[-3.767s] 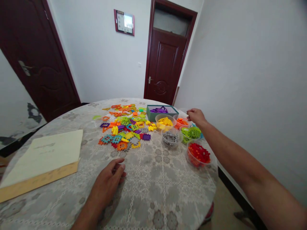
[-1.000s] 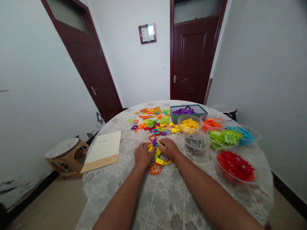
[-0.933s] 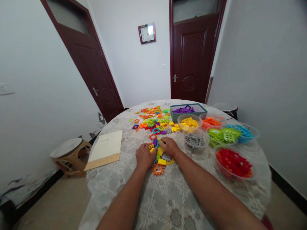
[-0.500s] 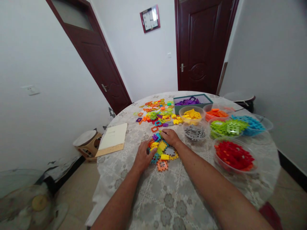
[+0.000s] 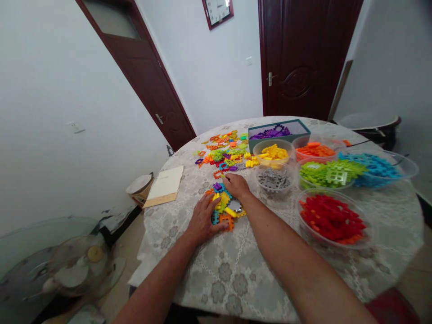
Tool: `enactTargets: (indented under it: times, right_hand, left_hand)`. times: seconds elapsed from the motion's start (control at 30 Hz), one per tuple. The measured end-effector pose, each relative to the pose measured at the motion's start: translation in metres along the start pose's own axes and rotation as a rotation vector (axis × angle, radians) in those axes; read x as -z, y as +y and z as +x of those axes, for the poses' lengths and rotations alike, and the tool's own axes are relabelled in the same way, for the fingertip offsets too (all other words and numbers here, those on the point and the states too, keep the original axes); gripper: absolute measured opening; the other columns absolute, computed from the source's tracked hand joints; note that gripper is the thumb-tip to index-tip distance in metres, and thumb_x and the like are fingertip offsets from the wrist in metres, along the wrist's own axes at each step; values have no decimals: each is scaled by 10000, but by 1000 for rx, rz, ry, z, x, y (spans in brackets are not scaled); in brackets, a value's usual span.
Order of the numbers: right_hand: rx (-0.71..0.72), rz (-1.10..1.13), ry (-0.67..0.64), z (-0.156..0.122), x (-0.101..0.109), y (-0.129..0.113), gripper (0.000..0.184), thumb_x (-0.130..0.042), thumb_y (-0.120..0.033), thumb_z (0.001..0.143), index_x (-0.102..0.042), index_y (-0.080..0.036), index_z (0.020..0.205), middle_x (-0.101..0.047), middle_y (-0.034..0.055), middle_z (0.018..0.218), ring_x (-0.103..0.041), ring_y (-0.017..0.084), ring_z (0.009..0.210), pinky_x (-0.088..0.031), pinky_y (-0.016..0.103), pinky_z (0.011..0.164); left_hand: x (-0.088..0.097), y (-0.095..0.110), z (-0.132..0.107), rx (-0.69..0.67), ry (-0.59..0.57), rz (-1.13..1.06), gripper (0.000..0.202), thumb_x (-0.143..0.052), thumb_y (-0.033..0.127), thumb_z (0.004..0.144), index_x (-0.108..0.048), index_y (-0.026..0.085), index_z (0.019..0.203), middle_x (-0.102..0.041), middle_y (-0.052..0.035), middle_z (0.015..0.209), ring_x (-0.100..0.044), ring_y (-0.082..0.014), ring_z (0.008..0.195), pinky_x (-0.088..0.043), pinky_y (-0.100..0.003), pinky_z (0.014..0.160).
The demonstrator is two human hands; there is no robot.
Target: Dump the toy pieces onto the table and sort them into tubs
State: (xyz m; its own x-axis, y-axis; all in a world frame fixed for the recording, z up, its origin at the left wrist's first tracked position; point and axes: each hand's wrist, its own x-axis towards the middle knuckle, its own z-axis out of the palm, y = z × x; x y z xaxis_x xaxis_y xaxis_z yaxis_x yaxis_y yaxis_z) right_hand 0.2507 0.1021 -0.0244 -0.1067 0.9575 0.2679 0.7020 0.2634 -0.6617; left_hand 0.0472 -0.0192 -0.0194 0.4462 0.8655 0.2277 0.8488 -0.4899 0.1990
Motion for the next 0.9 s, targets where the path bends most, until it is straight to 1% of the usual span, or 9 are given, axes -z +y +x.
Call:
enactTargets:
  times: [0.1,0.2,0.33,0.47,0.63,0.77,0.9]
  right_hand:
    - [0,16,-12,-2,4,-1,310,-483,-332,1026,-762,-207,973,-781,98,999,-658,205,899,-351,288,745]
    - [-7,35,-20,-1,6,-1,299,-492,-325,1018,-762,-205,975,-782,105,1009,-666,211,908,-368,290,758]
    - [-32,57,-7,2,4,-2,285,-496,-309,1007,-757,-206,959,-781,104,995,-666,214,896,-379,292,772]
    - [-48,89,26,5,0,0,278,-509,-323,993,-752,-210,919,-775,86,948,-648,204,857,-370,283,747]
    - [-48,166,68,5,4,3,301,-492,-330,995,-734,-208,863,-746,42,858,-616,177,806,-360,258,705]
    - [-26,234,102,5,9,5,327,-467,-327,1004,-708,-200,823,-709,13,805,-598,159,772,-369,242,693]
    - [-16,273,126,3,9,7,321,-473,-314,991,-685,-198,780,-669,-2,753,-576,156,744,-369,239,679]
  left_hand:
    - [-1,3,3,75,44,24,758,-684,655,875,-510,290,1516,-417,-138,1645,-351,-345,1548,-300,-575,1266]
    - [-2,4,5,125,65,49,680,-653,599,920,-511,291,1509,-443,-132,1627,-379,-331,1534,-313,-567,1263]
    - [-3,1,7,114,72,52,661,-611,596,948,-501,271,1513,-433,-134,1635,-377,-336,1531,-326,-570,1254]
    - [-4,-5,12,92,89,62,650,-603,591,954,-510,260,1506,-445,-148,1624,-400,-338,1516,-343,-566,1245]
    - [-5,-14,31,54,109,65,631,-577,604,958,-530,259,1484,-497,-156,1576,-465,-335,1464,-385,-553,1217]
    - [-6,-19,47,71,119,80,618,-591,630,936,-565,272,1439,-537,-147,1534,-508,-342,1415,-407,-560,1191]
    - [-8,-20,50,64,159,59,610,-614,661,906,-599,287,1387,-573,-134,1482,-534,-341,1377,-421,-544,1179]
